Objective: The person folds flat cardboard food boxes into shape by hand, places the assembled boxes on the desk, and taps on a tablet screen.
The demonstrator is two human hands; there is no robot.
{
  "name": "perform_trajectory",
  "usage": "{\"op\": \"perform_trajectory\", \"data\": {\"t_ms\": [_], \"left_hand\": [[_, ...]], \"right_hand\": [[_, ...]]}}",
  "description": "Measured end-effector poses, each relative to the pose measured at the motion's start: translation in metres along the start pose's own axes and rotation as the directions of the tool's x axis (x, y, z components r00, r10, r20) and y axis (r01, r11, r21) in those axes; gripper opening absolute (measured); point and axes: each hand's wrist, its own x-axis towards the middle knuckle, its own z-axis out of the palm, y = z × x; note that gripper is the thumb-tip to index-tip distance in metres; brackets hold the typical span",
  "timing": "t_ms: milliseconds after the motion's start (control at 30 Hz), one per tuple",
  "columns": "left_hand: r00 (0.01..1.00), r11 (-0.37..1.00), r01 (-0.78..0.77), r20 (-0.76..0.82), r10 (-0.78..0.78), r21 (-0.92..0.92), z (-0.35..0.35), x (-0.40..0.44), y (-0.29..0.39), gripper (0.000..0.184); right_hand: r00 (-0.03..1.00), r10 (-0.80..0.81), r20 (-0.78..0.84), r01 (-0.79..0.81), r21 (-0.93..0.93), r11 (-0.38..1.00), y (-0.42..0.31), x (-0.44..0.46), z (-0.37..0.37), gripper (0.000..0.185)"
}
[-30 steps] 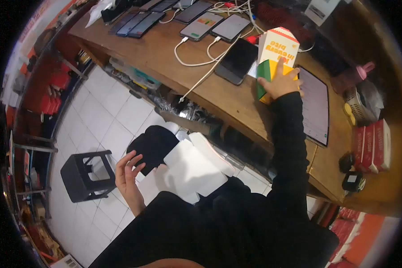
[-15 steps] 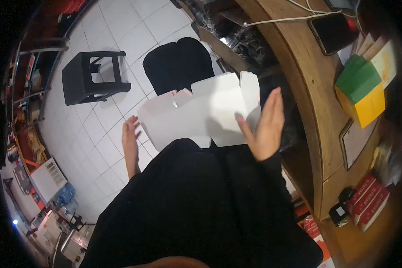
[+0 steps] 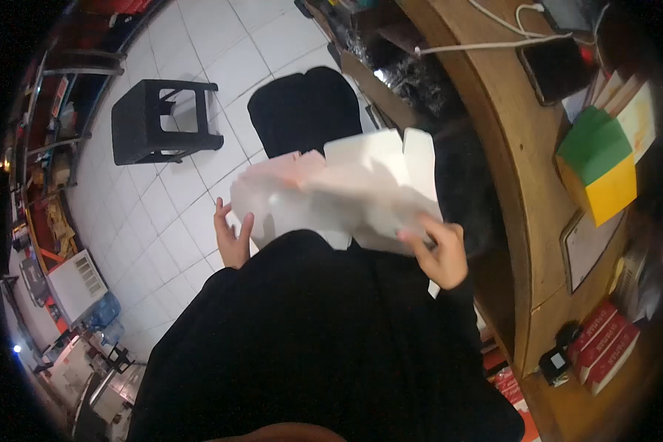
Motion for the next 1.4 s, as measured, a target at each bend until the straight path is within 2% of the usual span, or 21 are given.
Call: {"op": "perform_trajectory", "data": {"t_ms": [33,133,233,300,333,400,467,500,533,600,700,767,867,900,967,1067,1133,1200,1300,1333,1400], "left_hand": [[0.999,0.997,-0.045,-0.013,0.044,-0.067,-0.005,0.001,0.0,0.057],[0.957,0.955,-0.274,-0.128,0.26,-0.111,-0.016,0.002,0.016,0.053],[0.943,0.896,-0.318,-0.004,0.334,-0.31,-0.034,0.009,0.015,0.048],[0.972,0.882,-0.228,-0.05,0.228,-0.412,-0.049,0.01,0.038,0.04],[0.963,0.865,-0.268,-0.114,0.243,-0.424,-0.05,0.018,0.043,0.037],[0.919,0.823,-0.373,-0.294,0.264,-0.429,-0.052,0.026,0.067,0.031],[0.815,0.773,-0.495,-0.519,0.256,-0.397,-0.039,0.034,0.109,0.027],[0.815,0.678,-0.525,-0.534,0.226,-0.515,-0.029,0.034,0.124,0.027],[0.827,0.658,-0.507,-0.531,0.187,-0.557,-0.02,0.034,0.129,0.029],[0.83,0.615,-0.503,-0.538,0.146,-0.608,0.004,0.037,0.134,0.032],[0.827,0.657,-0.509,-0.528,0.194,-0.556,0.035,0.03,0.132,0.033],[0.836,0.681,-0.514,-0.481,0.263,-0.521,0.043,0.023,0.135,0.032],[0.807,0.708,-0.541,-0.515,0.287,-0.454,0.046,0.024,0.129,0.036],[0.802,0.712,-0.545,-0.524,0.287,-0.443,0.047,0.024,0.127,0.039],[0.585,0.784,-0.619,-0.631,0.509,0.058,0.047,0.026,0.134,0.047],[0.358,0.544,-0.656,-0.419,0.835,0.524,0.047,0.009,0.148,0.046],[0.246,0.323,-0.796,-0.214,0.945,0.511,0.05,0.007,0.149,0.036],[0.111,0.133,-0.953,-0.092,0.99,0.273,0.056,0.021,0.147,0.02],[0.319,0.367,-0.925,-0.326,0.89,0.097,0.055,0.023,0.149,0.011],[0.503,0.527,-0.848,-0.393,0.77,-0.052,0.055,0.021,0.156,0.01],[0.683,0.698,-0.705,-0.384,0.621,-0.126,0.055,0.027,0.153,0.008]], "right_hand": [[0.986,-0.121,0.11,0.116,0.056,0.992,0.0,-0.001,-0.012,0.011],[0.96,-0.092,0.266,0.035,0.213,0.976,0.003,-0.003,-0.035,0.011],[0.962,-0.258,0.089,0.223,0.286,0.932,-0.009,0.005,-0.043,0.012],[0.998,-0.062,0.012,0.057,0.255,0.965,-0.028,0.012,-0.054,0.017],[0.99,-0.121,-0.076,0.141,0.389,0.911,-0.023,0.019,-0.056,0.022],[0.9,-0.306,-0.312,0.437,0.638,0.634,-0.009,0.04,-0.045,0.051],[0.93,-0.123,-0.346,0.344,0.938,-0.036,-0.02,0.063,-0.038,0.098],[0.935,-0.081,-0.345,0.347,0.938,0.004,-0.041,0.078,-0.033,0.105],[0.892,-0.357,-0.277,0.253,0.961,-0.114,-0.06,0.089,-0.021,0.094],[0.927,-0.375,-0.025,0.178,0.909,0.377,-0.073,0.091,0.007,0.093],[0.919,-0.383,0.089,0.214,0.702,0.679,-0.065,0.095,0.04,0.06],[0.973,-0.111,0.201,-0.112,0.837,0.536,-0.07,0.091,0.037,0.049],[0.972,-0.222,0.075,-0.023,0.974,0.227,-0.071,0.089,0.035,0.04],[0.971,-0.235,-0.042,0.148,0.878,0.455,-0.071,0.091,0.035,0.037],[0.912,-0.337,-0.236,0.41,0.461,0.787,-0.073,0.097,0.038,0.032],[0.842,-0.303,-0.447,0.483,0.372,0.793,-0.077,0.108,0.05,0.028],[0.832,-0.28,-0.479,0.486,0.388,0.783,-0.077,0.111,0.053,0.026],[0.885,-0.221,-0.409,0.424,0.517,0.744,-0.076,0.113,0.056,0.023],[0.917,-0.219,-0.333,0.375,0.54,0.754,-0.083,0.111,0.053,0.018],[0.958,-0.153,-0.245,0.242,0.397,0.885,-0.088,0.103,0.043,0.013],[0.776,-0.505,-0.378,0.576,0.099,0.811,-0.08,0.113,0.049,0.02]]}}
